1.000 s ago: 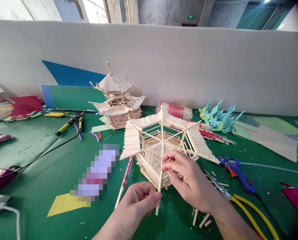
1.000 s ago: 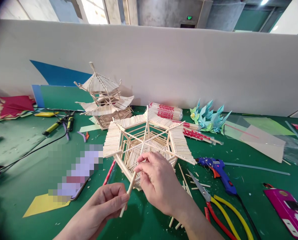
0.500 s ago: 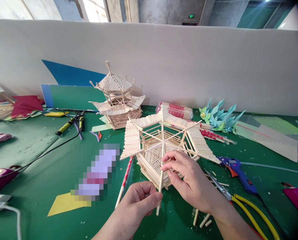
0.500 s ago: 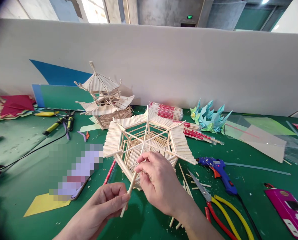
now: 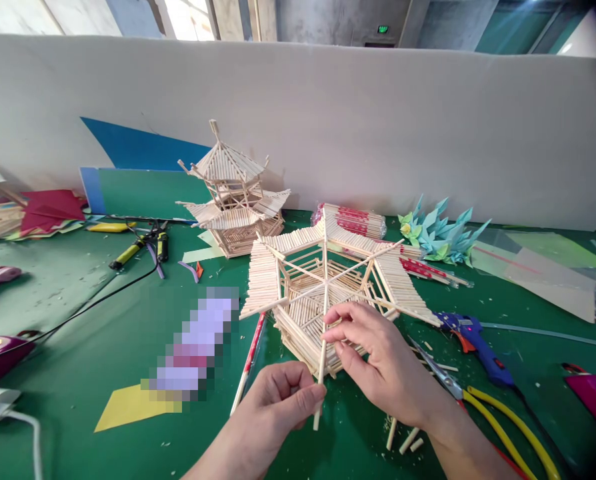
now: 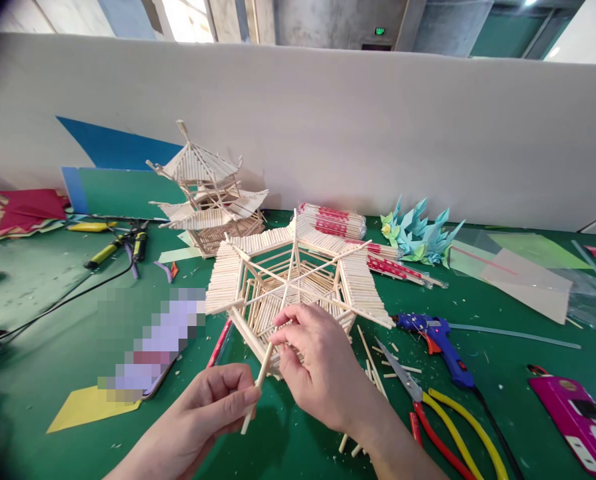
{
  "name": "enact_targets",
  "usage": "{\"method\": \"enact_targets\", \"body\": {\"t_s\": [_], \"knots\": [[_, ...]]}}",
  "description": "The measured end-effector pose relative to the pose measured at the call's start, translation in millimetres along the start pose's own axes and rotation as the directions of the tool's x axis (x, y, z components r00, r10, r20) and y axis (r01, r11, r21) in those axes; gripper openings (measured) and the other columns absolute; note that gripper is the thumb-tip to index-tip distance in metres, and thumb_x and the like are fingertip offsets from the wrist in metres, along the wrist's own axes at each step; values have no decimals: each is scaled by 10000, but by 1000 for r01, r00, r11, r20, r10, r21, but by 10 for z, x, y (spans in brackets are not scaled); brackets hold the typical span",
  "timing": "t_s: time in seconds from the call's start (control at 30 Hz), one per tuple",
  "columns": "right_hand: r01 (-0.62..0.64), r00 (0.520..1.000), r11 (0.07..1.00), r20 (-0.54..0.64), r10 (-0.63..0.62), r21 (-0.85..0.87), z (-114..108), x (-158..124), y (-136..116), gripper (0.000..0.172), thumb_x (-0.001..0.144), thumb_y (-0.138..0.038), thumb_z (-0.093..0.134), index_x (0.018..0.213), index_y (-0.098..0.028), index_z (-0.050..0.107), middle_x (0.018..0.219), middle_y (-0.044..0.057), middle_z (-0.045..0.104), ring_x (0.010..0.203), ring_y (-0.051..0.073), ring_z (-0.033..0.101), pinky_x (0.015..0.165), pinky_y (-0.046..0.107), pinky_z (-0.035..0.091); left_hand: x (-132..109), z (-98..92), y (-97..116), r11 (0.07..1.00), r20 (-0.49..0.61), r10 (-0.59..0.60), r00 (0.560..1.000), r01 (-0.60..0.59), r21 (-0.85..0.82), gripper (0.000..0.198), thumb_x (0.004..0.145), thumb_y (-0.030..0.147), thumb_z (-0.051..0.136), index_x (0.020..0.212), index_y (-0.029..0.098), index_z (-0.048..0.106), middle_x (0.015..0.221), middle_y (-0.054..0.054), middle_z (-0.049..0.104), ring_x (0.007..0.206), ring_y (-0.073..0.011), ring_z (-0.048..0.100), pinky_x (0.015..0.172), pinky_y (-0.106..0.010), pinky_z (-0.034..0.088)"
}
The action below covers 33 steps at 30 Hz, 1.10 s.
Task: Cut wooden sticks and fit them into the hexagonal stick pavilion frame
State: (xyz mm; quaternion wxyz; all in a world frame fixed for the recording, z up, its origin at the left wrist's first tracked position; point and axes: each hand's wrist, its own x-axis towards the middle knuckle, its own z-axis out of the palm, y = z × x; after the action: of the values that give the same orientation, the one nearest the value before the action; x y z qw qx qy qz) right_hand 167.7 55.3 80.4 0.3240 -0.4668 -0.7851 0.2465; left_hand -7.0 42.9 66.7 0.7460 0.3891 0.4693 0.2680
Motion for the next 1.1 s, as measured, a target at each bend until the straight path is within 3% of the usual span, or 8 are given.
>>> {"method": "enact_targets", "body": {"t_s": [0.27, 0.9, 1.1], "knots": [[-53, 999, 998, -4, 53, 18, 0, 18, 8, 224, 768, -27, 456, 846, -176, 603, 1027, 44, 554, 989, 153, 506, 891, 324, 400, -15, 38, 32, 1000, -9, 15, 1000, -15, -8, 294, 699, 328, 652, 533, 159, 478, 498, 61, 384, 500, -83, 248, 487, -238, 170], [-40, 999, 999, -16, 39, -23, 11, 33, 7, 212, 773, -28, 464, 833, -182, 596, 1014, 42, 573, 981, 157, 516, 883, 335, 406, -17, 22, 48, 1000, 3, -17, 1000, 17, 26, 301, 675, 362, 658, 532, 166, 480, 493, 62, 394, 502, -89, 250, 500, -241, 182], [-43, 999, 999, -17, 43, -4, -4, 26, -1, 216, 760, -21, 470, 821, -173, 611, 989, 54, 584, 956, 169, 531, 864, 350, 428, -102, 29, 4, 987, -51, 37, 998, -28, 156, 354, 716, 464, 589, 558, 160, 499, 535, 39, 394, 533, -105, 282, 506, -244, 193]]}}
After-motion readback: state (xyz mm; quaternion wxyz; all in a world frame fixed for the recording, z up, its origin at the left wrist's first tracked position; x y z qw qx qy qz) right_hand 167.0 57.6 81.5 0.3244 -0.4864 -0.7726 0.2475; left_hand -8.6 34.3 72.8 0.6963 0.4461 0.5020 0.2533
